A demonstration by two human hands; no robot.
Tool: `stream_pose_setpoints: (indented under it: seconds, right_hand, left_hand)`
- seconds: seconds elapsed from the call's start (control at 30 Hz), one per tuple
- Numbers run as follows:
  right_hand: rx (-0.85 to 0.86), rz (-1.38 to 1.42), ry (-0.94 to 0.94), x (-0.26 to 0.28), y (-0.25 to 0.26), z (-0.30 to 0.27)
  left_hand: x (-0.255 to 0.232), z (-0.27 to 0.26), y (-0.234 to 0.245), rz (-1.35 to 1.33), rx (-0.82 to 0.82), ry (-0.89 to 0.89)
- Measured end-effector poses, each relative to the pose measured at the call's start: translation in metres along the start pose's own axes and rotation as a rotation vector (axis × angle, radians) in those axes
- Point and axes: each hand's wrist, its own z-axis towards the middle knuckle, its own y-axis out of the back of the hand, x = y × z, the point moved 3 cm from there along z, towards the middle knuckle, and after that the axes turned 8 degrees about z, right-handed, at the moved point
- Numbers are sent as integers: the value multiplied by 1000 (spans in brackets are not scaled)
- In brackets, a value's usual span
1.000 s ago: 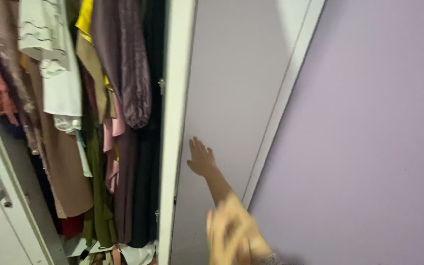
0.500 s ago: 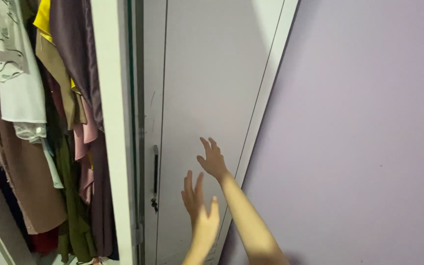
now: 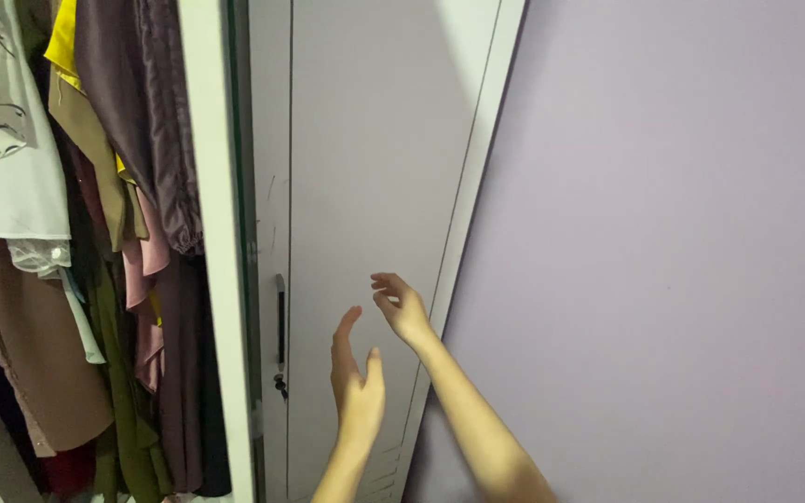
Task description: The person closes a wardrobe, then moves to a vanity table to organize personal items. They handle a white paper, a branded shopping bag, a pink makeup pouch, a water bottle, and a small perfume bottle, placing them on the table and into the bag.
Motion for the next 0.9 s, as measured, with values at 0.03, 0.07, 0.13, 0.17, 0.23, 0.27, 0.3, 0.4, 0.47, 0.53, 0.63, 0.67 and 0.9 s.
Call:
stream_pose_setpoints:
  seconds: [0.03,0.07,0.13,0.17,0.23,0.27,0.3,0.4,0.47,0.53,0.63,0.67,0.9]
  right_hand:
    - [-4,-1,0,6,1,-2]
    - [-3,-1,3,12,2,-6]
    - [-7,-3,3,30,4,-17]
    - [-11,12,-6,41,4,-24]
    - [-23,22,-9,59,4,-34]
    - [-9,83,47,64,2,-37]
    - [7,144,102,68,0,-40]
    - [14,312,67,142,-11,-81]
    - [39,348,146,173,-19,-95]
    - [73,383,213,203,-30,-112]
    - [83,439,295,245,-47,-130]
    - [95,425,356,255,-52,-131]
    - [-39,452,502,299,-65,-134]
  left_hand:
    - [-2,-1,1,-2,4,-2]
    - [-7,-2,3,9,-5,-76]
    - [-20,-9,9,17,-8,-149]
    - [-31,-14,13,7,-3,-236]
    - [-54,-26,26,-11,6,-329]
    - [-67,-35,33,11,24,-446]
    - [-80,-43,40,34,43,-562]
    - [-108,-73,75,32,0,-854]
    - [-107,-76,98,87,-14,-948]
    - [-109,-78,119,148,-32,-1029]
    - [-122,-64,142,346,-266,-991]
    - [-125,-55,144,408,-254,-925]
    - [-121,-33,124,208,85,-645]
